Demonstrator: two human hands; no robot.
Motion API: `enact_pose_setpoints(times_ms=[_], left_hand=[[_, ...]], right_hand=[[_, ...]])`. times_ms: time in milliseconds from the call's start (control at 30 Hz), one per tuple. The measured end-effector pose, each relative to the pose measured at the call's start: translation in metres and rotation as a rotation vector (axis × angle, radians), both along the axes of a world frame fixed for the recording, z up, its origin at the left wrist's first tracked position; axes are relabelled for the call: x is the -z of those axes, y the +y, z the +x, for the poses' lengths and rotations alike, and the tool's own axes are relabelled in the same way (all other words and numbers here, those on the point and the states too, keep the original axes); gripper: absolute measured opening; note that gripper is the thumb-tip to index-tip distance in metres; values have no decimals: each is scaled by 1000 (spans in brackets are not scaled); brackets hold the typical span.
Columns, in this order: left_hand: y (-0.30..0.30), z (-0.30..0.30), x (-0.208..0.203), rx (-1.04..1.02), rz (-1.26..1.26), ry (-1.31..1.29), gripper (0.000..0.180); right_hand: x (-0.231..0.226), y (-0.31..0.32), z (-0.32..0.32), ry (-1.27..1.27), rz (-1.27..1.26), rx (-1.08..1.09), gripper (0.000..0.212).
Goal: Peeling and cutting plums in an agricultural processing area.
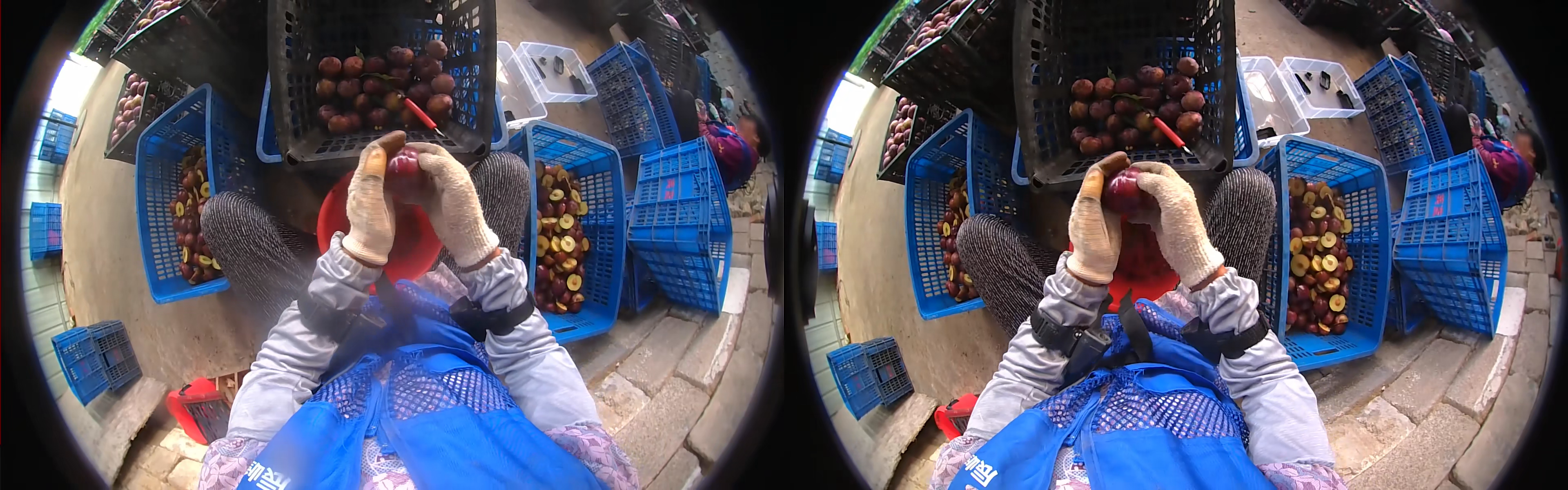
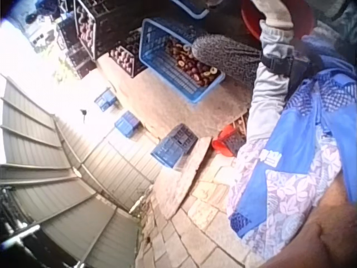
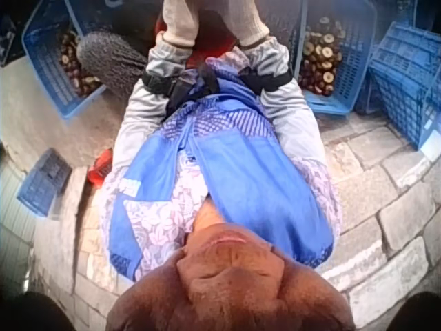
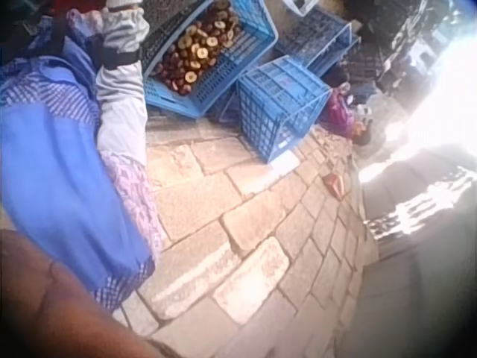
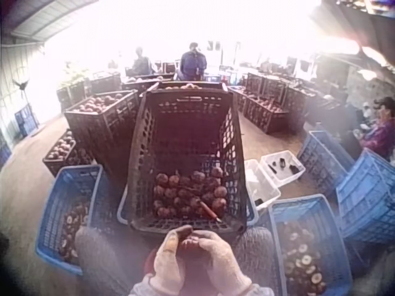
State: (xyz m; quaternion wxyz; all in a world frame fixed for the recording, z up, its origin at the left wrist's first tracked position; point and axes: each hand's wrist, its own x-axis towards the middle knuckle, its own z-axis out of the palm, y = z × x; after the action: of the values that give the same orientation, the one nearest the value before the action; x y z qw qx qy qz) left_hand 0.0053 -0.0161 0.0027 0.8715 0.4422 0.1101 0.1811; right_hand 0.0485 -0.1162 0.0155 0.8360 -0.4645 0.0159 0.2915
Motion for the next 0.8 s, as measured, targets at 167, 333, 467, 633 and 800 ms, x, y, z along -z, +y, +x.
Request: enact_pose_setpoints(times_ms=[167,333,467,633,800], left_hand=[[14,-5,6,120,-86,183,29],[14,-9,13,73,94,201,25],[8,-10,4,-55,506,173,21],[19,-3,5,28,285,343,25],[56,26,21,-40,511,357,33]], right_hand=[[-6,-4,1,-36,36,-44,30],[1,0,2,-496,-246,-67,28],[19,13,0,-643,-472,133,23],[16,34,1,-660,-682,102,17],[-8,63,12,-593,-789,111,30]])
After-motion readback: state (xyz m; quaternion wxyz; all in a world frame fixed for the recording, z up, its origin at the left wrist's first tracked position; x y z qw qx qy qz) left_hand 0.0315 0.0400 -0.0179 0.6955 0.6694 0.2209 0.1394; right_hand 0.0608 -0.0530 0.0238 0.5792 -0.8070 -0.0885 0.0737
